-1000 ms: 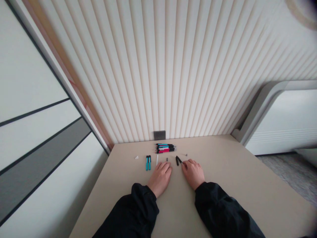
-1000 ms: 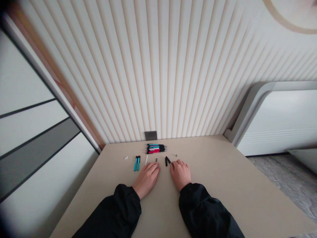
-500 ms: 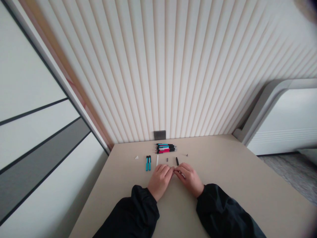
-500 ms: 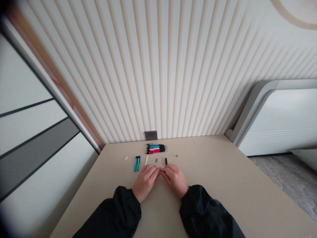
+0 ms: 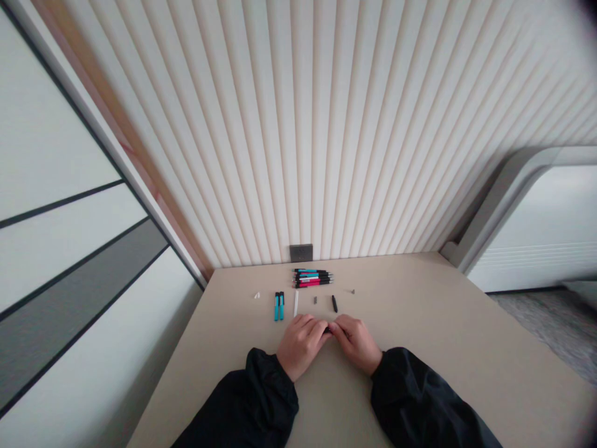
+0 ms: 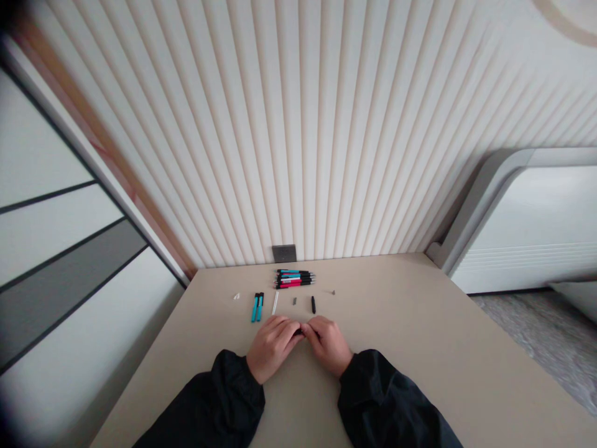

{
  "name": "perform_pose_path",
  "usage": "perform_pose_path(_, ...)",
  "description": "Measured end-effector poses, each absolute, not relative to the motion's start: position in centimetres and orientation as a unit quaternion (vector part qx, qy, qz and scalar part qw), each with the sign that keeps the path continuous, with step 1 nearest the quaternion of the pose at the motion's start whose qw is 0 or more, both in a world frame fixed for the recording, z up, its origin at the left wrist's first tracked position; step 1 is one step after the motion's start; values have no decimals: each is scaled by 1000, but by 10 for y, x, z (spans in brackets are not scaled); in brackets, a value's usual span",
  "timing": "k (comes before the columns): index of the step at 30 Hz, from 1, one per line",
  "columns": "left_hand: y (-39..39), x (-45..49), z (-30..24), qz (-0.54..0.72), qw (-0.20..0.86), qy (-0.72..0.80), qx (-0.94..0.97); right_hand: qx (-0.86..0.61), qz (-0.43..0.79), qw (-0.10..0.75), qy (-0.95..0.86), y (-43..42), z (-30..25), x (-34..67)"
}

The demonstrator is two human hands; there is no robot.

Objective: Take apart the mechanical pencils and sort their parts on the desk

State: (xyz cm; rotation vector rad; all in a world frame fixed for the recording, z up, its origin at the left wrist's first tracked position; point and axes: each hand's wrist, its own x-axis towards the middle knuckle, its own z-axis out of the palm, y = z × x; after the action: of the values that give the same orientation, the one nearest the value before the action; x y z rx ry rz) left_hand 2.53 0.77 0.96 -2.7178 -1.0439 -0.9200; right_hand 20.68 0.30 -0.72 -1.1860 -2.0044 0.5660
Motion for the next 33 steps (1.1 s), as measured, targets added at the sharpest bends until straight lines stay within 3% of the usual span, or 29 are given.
perform_pose_path(13, 11, 22, 8, -312, -3, -366, -877, -436, 249, 404, -765, 3, -1, 208)
perform_pose_path(33, 12, 18, 4, -310, 3, -363, -879, -478, 289, 388, -733, 3, -1, 209)
